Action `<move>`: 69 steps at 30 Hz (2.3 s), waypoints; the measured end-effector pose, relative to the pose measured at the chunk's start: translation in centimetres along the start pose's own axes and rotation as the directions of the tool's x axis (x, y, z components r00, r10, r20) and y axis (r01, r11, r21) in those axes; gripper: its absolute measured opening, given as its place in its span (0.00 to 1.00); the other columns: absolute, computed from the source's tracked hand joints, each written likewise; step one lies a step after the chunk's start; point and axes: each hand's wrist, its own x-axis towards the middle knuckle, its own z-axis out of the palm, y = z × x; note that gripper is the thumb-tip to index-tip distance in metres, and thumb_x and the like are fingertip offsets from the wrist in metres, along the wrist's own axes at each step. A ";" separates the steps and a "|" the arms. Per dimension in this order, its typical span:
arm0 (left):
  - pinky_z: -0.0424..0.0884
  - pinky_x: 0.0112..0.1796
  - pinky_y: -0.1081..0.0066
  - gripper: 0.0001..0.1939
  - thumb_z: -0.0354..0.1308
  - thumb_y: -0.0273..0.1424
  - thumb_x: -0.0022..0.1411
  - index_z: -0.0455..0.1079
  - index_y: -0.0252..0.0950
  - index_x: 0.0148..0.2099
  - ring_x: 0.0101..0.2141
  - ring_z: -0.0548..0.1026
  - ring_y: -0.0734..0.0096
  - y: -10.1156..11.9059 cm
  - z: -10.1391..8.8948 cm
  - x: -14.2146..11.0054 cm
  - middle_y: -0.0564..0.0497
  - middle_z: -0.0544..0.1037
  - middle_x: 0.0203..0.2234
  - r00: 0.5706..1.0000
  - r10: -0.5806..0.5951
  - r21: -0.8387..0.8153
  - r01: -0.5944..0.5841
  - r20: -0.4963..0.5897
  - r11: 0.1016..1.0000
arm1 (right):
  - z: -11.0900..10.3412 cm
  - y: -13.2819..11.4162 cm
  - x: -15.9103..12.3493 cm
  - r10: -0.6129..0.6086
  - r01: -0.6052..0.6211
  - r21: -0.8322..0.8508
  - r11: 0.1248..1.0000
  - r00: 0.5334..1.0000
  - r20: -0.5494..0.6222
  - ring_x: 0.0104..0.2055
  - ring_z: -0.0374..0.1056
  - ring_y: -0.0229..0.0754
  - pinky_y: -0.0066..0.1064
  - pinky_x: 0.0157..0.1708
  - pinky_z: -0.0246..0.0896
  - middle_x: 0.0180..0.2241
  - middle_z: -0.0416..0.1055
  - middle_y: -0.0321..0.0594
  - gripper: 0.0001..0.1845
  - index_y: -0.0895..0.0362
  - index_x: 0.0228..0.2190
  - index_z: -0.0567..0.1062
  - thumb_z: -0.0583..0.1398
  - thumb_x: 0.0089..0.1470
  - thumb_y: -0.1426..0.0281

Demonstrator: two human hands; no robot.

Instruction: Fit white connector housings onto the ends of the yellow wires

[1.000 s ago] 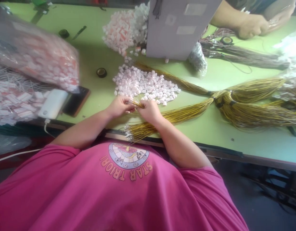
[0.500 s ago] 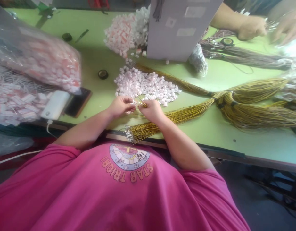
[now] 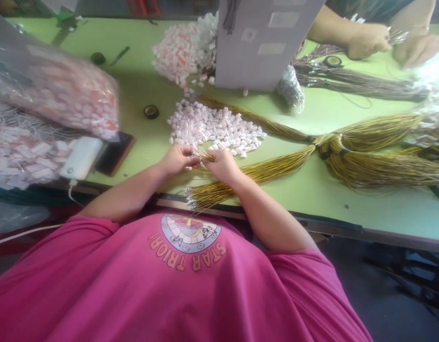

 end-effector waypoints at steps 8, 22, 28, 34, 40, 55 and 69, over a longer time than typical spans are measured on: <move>0.66 0.40 0.70 0.08 0.59 0.28 0.55 0.75 0.36 0.38 0.37 0.71 0.69 -0.7 -5.1 1.5 0.47 0.74 0.40 0.888 0.452 0.629 -0.301 -0.089 0.716 | -0.3 0.1 -0.1 -0.297 0.276 -0.165 0.947 0.948 -0.116 0.37 0.63 0.41 0.33 0.38 0.56 0.32 0.70 0.43 0.11 0.58 0.24 0.73 0.54 0.53 0.68; 0.63 0.40 0.65 0.14 0.67 0.27 0.45 0.73 0.35 0.37 0.34 0.68 0.63 -1.8 -9.4 2.6 0.46 0.69 0.33 0.931 0.271 0.712 -0.018 -0.243 0.702 | 2.1 -1.7 -1.2 -0.135 0.418 -0.502 0.757 0.852 0.506 0.30 0.61 0.38 0.32 0.27 0.44 0.35 0.71 0.44 0.11 0.58 0.28 0.73 0.52 0.53 0.71; 0.66 0.41 0.66 0.06 0.60 0.27 0.54 0.73 0.33 0.37 0.33 0.70 0.66 -0.9 -8.4 2.1 0.46 0.74 0.31 0.924 0.281 0.689 -0.028 -0.259 0.724 | 2.1 -1.7 -1.1 -0.164 0.446 -0.482 0.754 0.839 0.520 0.31 0.61 0.38 0.32 0.27 0.44 0.37 0.72 0.48 0.10 0.60 0.32 0.71 0.51 0.53 0.72; 0.71 0.35 0.71 0.09 0.60 0.27 0.56 0.68 0.32 0.41 0.27 0.72 0.77 0.0 -5.4 0.7 0.52 0.74 0.27 0.973 0.186 0.036 -0.182 -0.134 0.983 | 0.2 -1.6 -0.6 -0.158 0.231 -0.177 0.957 0.923 0.350 0.27 0.59 0.35 0.30 0.30 0.51 0.25 0.69 0.37 0.06 0.59 0.30 0.71 0.54 0.50 0.70; 0.72 0.31 0.72 0.13 0.67 0.26 0.49 0.68 0.31 0.36 0.24 0.73 0.78 -0.4 -3.0 0.4 0.53 0.73 0.24 0.991 0.088 -0.300 -0.055 0.098 0.952 | -1.0 -0.8 0.0 0.029 -0.034 0.258 0.966 0.999 0.026 0.27 0.60 0.34 0.29 0.30 0.56 0.23 0.68 0.35 0.11 0.60 0.26 0.73 0.61 0.45 0.64; 0.71 0.29 0.73 0.13 0.68 0.27 0.49 0.69 0.31 0.36 0.23 0.73 0.77 -0.7 -1.9 0.8 0.53 0.75 0.21 0.998 0.042 -0.264 -0.026 0.055 0.964 | 0.0 -1.3 0.2 0.050 -0.048 0.035 0.998 0.997 -0.060 0.22 0.48 0.30 0.27 0.24 0.45 0.17 0.53 0.29 0.13 0.58 0.18 0.63 0.57 0.49 0.65; 0.66 0.23 0.74 0.13 0.69 0.31 0.47 0.71 0.29 0.32 0.19 0.70 0.78 -0.6 -1.3 0.6 0.52 0.74 0.18 1.000 0.003 -0.166 -0.004 -0.005 0.986 | 0.6 -0.8 0.3 0.048 -0.052 -0.059 0.997 0.996 -0.079 0.23 0.51 0.33 0.29 0.26 0.45 0.17 0.57 0.31 0.14 0.57 0.17 0.62 0.57 0.49 0.64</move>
